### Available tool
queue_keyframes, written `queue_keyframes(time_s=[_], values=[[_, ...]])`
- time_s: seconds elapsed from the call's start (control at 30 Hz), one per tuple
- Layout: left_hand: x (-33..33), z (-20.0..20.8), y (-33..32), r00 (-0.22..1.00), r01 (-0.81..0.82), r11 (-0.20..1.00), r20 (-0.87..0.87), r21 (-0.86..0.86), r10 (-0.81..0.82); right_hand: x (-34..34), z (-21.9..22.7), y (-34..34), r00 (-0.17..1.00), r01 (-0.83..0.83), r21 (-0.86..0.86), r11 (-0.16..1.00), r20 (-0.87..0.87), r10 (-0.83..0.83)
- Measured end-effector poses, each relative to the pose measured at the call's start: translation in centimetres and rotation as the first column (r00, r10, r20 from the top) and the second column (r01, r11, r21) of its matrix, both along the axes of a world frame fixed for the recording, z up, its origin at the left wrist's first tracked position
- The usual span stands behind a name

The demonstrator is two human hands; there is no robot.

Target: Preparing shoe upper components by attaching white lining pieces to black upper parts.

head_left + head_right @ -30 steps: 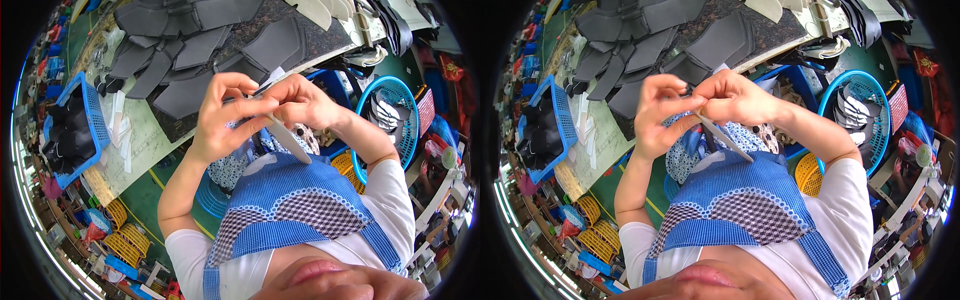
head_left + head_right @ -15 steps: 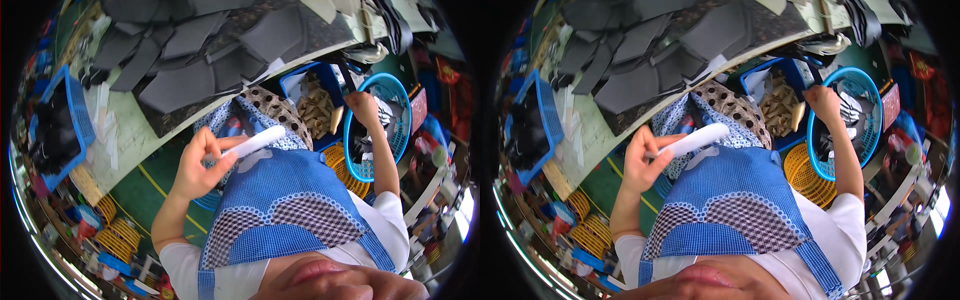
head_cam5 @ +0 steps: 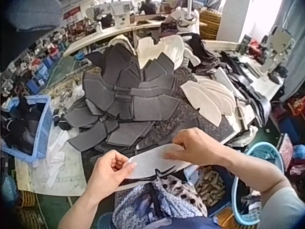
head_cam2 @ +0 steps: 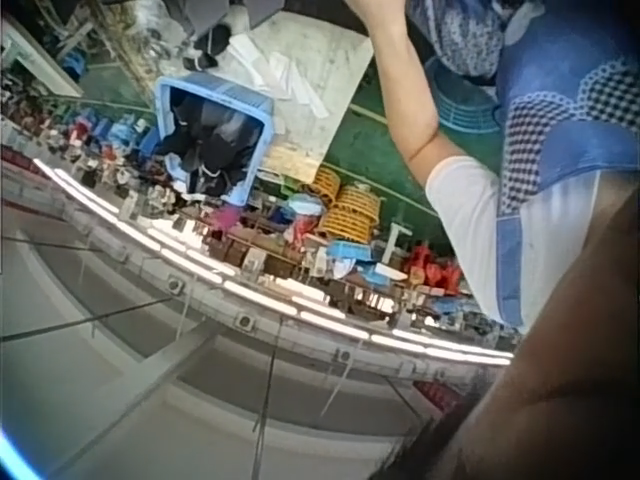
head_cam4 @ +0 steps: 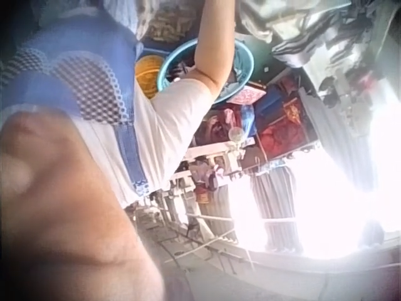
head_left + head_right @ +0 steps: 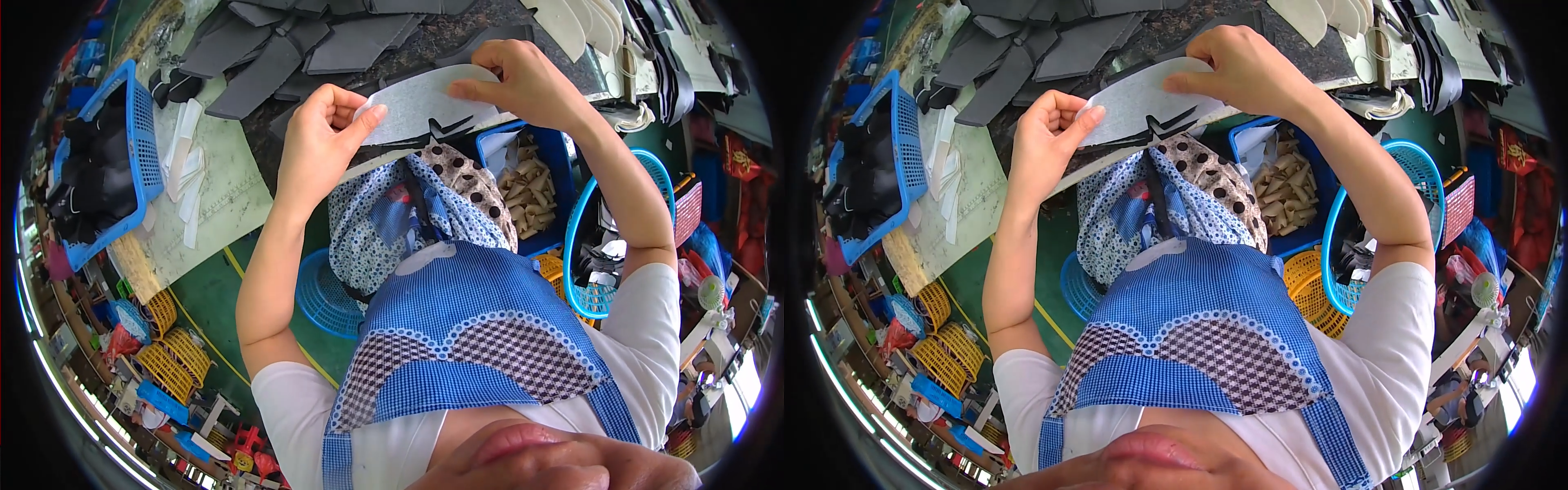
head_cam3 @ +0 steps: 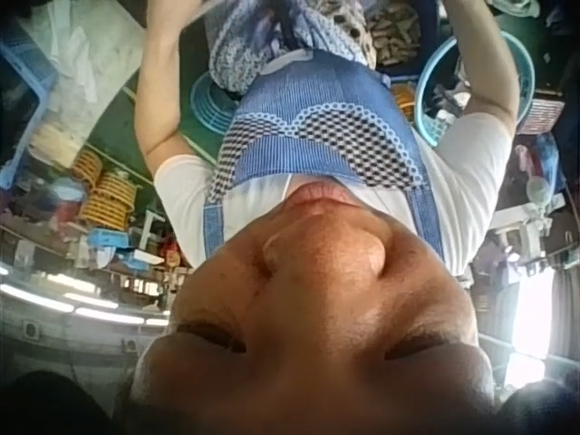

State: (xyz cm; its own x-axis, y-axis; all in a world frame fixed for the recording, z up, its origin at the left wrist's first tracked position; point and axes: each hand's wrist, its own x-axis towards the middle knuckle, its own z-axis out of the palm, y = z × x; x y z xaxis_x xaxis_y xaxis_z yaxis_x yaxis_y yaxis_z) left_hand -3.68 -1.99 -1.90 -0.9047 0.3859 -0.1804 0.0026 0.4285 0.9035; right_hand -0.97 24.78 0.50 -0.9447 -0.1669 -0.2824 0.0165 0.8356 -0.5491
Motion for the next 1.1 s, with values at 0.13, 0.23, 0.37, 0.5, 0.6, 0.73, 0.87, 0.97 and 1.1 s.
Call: queue_keyframes(time_s=[0.13, 0.23, 0.37, 0.5, 0.6, 0.73, 0.87, 0.97, 1.1], values=[[-0.4, 1.9, 1.1, 0.994, 0.063, 0.965, -0.072, -0.256, -0.084, 0.3, -1.4, -0.2, 0.988, -0.048, 0.047, 0.998, -0.145, 0.054], [0.1, 4.1, 2.9, 0.949, -0.023, 0.626, -0.214, -0.780, -0.233, 0.6, -2.8, -0.3, 0.862, -0.076, 0.113, 0.991, -0.493, 0.123], [3.4, 1.9, 2.1, 0.509, 0.438, 0.672, -0.451, -0.597, -0.733, -0.2, -0.3, 0.1, 0.980, -0.017, 0.377, 0.926, -0.176, 0.090], [-2.7, 4.4, 2.8, 0.714, 0.467, 0.759, -0.312, -0.453, -0.626, 0.5, -1.2, 1.4, 0.973, 0.028, 0.373, 0.928, -0.225, 0.061], [-11.9, 4.0, 2.3, 0.380, 0.021, 0.768, -0.705, -0.641, -0.599, 0.8, -1.6, 2.4, 0.963, 0.019, 0.170, 0.985, -0.267, 0.028], [-16.5, 2.6, -0.7, 0.457, 0.168, 0.699, -0.573, -0.695, -0.680, 0.9, -2.5, 7.8, 0.821, 0.303, -0.207, 0.930, -0.439, -0.365], [-15.3, 4.6, 0.5, 0.504, 0.078, 0.816, -0.684, -0.572, -0.528, 1.5, -4.3, 10.2, 0.619, 0.515, 0.161, 0.842, -0.750, -0.235], [-11.3, 7.3, 2.7, 0.170, -0.020, 0.980, -0.967, -0.196, -0.189, 1.0, -5.1, 9.8, 0.649, 0.532, 0.212, 0.820, -0.724, -0.234], [-1.8, 4.9, 4.3, 0.043, 0.052, 0.848, -0.847, -0.528, -0.530, 0.8, -6.3, 11.5, 0.568, 0.545, -0.082, 0.834, -0.696, -0.440]])
